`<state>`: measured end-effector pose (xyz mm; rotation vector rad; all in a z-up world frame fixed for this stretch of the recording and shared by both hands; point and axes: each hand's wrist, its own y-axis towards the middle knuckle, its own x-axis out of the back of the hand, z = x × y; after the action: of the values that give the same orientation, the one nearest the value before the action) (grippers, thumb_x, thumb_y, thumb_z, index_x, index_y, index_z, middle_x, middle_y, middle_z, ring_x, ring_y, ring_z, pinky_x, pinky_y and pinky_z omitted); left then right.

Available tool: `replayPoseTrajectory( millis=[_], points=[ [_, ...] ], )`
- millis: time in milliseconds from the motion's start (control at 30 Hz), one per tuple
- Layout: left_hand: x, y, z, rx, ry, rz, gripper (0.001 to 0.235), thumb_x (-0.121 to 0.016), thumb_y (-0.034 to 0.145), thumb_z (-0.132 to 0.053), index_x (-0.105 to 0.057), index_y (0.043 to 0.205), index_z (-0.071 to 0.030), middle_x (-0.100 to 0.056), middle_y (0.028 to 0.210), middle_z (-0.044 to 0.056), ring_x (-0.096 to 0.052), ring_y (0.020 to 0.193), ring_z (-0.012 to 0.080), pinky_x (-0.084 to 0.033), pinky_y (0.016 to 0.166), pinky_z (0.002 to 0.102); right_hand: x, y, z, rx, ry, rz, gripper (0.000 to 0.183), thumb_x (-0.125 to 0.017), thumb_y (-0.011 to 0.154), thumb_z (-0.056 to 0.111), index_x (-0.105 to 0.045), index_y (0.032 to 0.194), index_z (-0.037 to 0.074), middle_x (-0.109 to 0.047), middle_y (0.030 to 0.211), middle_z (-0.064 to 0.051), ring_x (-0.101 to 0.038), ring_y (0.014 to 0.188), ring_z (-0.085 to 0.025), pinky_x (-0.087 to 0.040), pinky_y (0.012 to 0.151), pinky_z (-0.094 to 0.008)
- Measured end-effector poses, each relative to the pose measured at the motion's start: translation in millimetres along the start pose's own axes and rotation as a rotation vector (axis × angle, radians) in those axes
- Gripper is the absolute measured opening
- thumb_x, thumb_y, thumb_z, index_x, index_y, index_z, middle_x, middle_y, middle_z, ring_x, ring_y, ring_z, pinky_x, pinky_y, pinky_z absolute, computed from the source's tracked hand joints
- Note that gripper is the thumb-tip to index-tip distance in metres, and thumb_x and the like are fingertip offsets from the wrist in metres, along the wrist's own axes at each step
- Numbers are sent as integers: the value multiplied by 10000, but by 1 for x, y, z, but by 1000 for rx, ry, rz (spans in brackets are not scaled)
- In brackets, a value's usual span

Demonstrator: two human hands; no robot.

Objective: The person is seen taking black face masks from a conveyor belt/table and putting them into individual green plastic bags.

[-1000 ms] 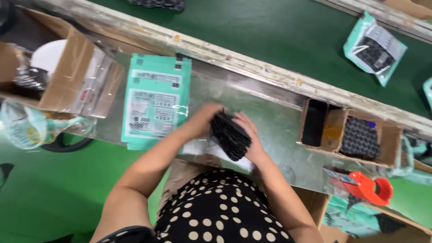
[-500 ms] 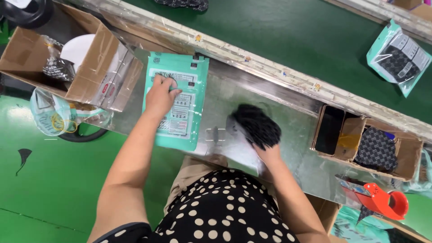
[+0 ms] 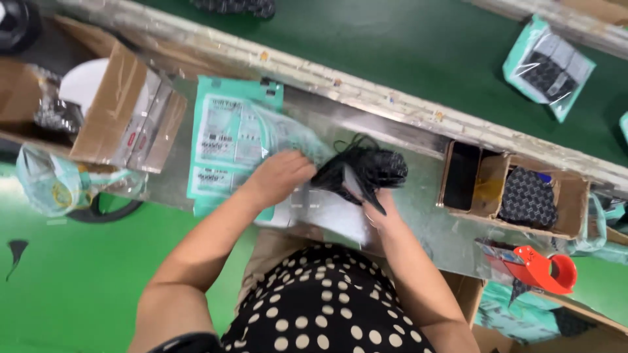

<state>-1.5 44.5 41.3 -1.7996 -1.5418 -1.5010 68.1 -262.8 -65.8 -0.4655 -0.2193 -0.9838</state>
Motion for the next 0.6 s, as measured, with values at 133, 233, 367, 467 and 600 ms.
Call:
replayPoseTrajectory(
  millis=[133, 233, 367, 467, 600],
  points=[
    [-3, 9, -5, -210, -21, -57, 292, -633, 824, -103, -644, 1114, -126, -669, 1208, 53, -618, 1205, 288, -504, 1016, 404, 1, 0, 53, -87, 361, -113, 249, -732, 948, 135, -734, 1165, 13, -768, 1088, -80, -693, 957, -167, -556, 889, -327],
    [-9, 9, -27, -185, -199, 58, 304, -629, 874, -72, -641, 1173, -128, -664, 1265, 45, -619, 1249, 287, -514, 1042, 389, -17, -16, 14, -65, 135, 54, 212, -711, 983, 151, -751, 1127, 0, -751, 1040, -96, -667, 940, -162, -556, 857, -331],
    [48, 55, -42, 76, -267, -489, 475, -752, 877, -215, -566, 1261, -5, -565, 1340, 166, -530, 1264, 370, -409, 1081, 492, -3, -25, 113, 310, 437, 3, 415, -727, 891, 138, -595, 1268, 24, -672, 1155, -24, -619, 1048, -141, -522, 927, -308],
    [37, 52, -27, 127, -202, -310, 94, -739, 896, -124, -708, 977, -161, -731, 1095, -28, -631, 1127, 241, -399, 1022, 447, -8, -5, 67, 241, -202, 196, 285, -715, 927, 112, -674, 1197, 33, -692, 1087, -64, -620, 976, -187, -517, 873, -341],
    [36, 53, -41, 80, -229, -271, 82, -717, 878, -119, -716, 960, -121, -727, 1044, -6, -627, 1104, 235, -381, 1030, 457, -2, -17, 104, 223, -567, 258, 283, -717, 867, 101, -706, 1150, 83, -714, 1063, -126, -703, 1003, -296, -539, 877, -379]
  ],
)
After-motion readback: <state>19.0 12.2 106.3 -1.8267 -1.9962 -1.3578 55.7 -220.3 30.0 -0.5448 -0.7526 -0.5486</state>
